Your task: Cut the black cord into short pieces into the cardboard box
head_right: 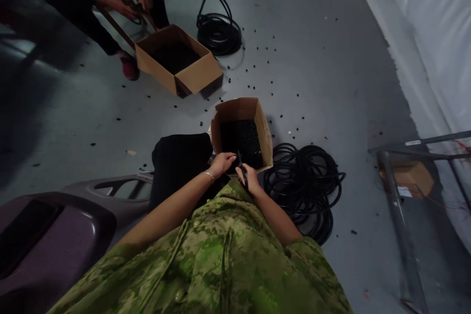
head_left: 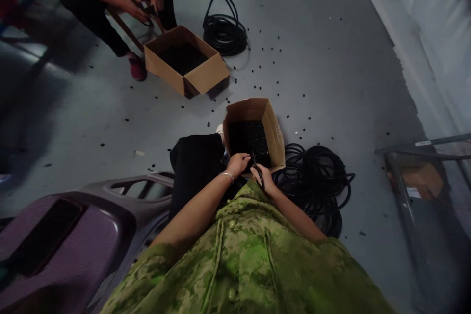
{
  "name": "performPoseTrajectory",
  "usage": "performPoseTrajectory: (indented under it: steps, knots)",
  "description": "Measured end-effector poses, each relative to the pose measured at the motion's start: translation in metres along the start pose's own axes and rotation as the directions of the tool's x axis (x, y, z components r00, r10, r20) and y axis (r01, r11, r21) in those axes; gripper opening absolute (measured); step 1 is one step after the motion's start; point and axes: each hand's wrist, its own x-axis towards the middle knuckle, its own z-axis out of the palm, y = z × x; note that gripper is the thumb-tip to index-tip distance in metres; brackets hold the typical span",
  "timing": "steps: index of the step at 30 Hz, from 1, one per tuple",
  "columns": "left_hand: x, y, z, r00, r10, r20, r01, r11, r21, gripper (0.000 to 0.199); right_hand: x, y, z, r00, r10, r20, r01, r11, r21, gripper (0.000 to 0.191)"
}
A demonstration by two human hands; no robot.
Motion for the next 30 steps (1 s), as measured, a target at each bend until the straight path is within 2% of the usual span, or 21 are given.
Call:
performPoseTrajectory:
  steps: [4, 12, 17, 21, 24, 27, 30]
  knots:
    - [0.003, 0.001, -0.001, 0.999, -0.033, -0.029, 0.033, 0.999, 0.010, 0.031, 0.005, 0.012, 0.003, 0.999, -0.045, -0.020, 0.042, 0.993, -0.108, 0.034]
    - [0.011, -0.006, 0.005, 0.995, -0.041, -0.089, 0.042, 0.999, 0.006, 0.031, 0.013, 0.026, 0.010, 0.995, -0.058, -0.081, 0.038, 0.973, -0.228, 0.030]
    - [0.013, -0.010, 0.008, 0.997, -0.068, -0.045, 0.069, 0.997, 0.022, 0.031, 0.015, 0.027, 0.012, 0.991, -0.045, -0.122, 0.016, 0.972, -0.233, 0.029]
    - [0.010, -0.007, 0.005, 0.994, -0.089, -0.059, 0.089, 0.996, -0.003, 0.034, 0.011, 0.023, 0.010, 0.994, -0.031, -0.103, 0.014, 0.986, -0.163, 0.031]
    - [0.005, -0.003, 0.002, 0.994, -0.070, -0.084, 0.069, 0.997, -0.020, 0.033, 0.006, 0.017, 0.005, 0.997, 0.079, -0.014, -0.079, 0.997, -0.016, 0.039]
    - [0.001, -0.001, 0.000, 0.991, -0.058, -0.120, 0.052, 0.997, -0.052, 0.032, 0.000, 0.010, -0.003, 0.981, 0.191, 0.046, -0.195, 0.970, 0.144, 0.053]
    - [-0.001, -0.001, 0.000, 0.988, -0.057, -0.146, 0.046, 0.996, -0.081, 0.030, -0.006, 0.006, -0.013, 0.979, 0.193, 0.065, -0.203, 0.949, 0.239, 0.058]
